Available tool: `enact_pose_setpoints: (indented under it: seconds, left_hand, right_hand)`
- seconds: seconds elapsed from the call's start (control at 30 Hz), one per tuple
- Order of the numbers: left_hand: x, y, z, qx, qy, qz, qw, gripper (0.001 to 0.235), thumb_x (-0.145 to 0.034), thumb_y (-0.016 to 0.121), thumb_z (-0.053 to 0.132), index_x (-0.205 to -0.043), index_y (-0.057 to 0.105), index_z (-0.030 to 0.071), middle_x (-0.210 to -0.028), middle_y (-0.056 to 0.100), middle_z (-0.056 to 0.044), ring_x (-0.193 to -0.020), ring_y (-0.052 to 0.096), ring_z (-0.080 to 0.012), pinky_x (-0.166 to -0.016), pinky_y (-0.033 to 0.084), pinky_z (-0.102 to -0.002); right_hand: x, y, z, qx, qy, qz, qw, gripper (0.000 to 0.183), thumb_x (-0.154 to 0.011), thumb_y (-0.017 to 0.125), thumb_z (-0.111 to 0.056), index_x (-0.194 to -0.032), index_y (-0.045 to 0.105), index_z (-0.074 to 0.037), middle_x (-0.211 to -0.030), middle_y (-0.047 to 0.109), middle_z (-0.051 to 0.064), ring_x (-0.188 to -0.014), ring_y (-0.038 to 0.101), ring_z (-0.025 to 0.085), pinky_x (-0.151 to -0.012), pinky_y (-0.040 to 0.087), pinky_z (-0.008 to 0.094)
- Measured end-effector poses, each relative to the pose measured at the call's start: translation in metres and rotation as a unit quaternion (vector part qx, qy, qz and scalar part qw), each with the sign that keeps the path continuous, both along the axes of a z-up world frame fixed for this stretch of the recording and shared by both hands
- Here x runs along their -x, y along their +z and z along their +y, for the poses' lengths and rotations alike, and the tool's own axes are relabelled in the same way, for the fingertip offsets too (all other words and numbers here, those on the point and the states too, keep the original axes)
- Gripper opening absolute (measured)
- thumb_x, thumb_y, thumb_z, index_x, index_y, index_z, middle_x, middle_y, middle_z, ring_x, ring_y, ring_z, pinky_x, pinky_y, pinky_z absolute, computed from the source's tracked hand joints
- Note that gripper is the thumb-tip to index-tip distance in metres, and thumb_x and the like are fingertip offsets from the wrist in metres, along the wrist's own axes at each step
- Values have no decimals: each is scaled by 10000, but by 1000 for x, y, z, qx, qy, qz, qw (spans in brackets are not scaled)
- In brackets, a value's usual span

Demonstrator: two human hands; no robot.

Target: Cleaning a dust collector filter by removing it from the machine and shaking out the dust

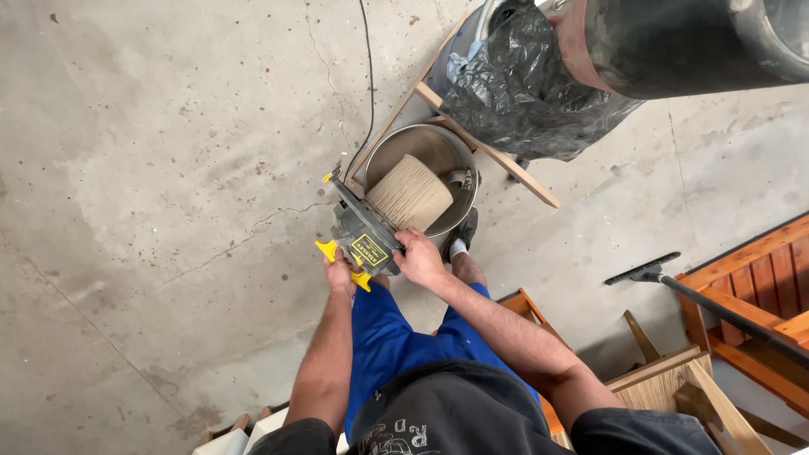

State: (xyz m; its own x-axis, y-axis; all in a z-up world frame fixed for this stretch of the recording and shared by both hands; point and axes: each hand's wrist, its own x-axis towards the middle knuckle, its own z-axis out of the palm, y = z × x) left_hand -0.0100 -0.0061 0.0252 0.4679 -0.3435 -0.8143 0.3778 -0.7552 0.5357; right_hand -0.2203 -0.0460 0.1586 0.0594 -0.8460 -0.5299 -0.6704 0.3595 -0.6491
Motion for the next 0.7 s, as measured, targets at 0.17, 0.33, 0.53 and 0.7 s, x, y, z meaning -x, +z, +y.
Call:
enact_pose_setpoints:
  seconds: [0.17,0.33,0.53,0.7]
  left_hand:
    - [-9,-50,9,-6,-2,-13,1000,262,-1036,625,274,-1244,512,161,-647,480,3,-448,521,-142,-368,457,-267]
    - [-15,-54,8,-9,1,-23,1000,204,-1038,611,257,-1179,518,143,-618,415,17,-425,448,-126,-353,424,-258]
    - [-24,-79,5,-29,2,-58,998,203,-1027,599,303,-1029,516,118,-555,438,4,-381,446,-149,-310,363,-301]
    - [-39,-124,11,-107,0,-109,988,310,-1018,632,360,-1210,562,127,-823,663,-135,-635,682,-305,-500,558,-464]
  right_hand:
    - [3,-12,0,0,-5,-15,1000,342,-841,740,-272,-1151,683,-140,-1053,685,147,-1132,673,384,-929,585,487]
    - [-3,-4,-2,1,5,-32,999,373,-881,723,-285,-1213,665,-126,-1111,675,169,-1150,672,399,-927,590,481]
    - [-15,4,-13,10,-4,-42,999,383,-923,686,-245,-1260,644,-68,-1146,666,210,-1166,658,448,-936,587,494]
    - [-27,-14,-8,100,-5,-50,994,375,-898,732,-287,-1222,681,-104,-1097,679,185,-1076,693,419,-884,606,463]
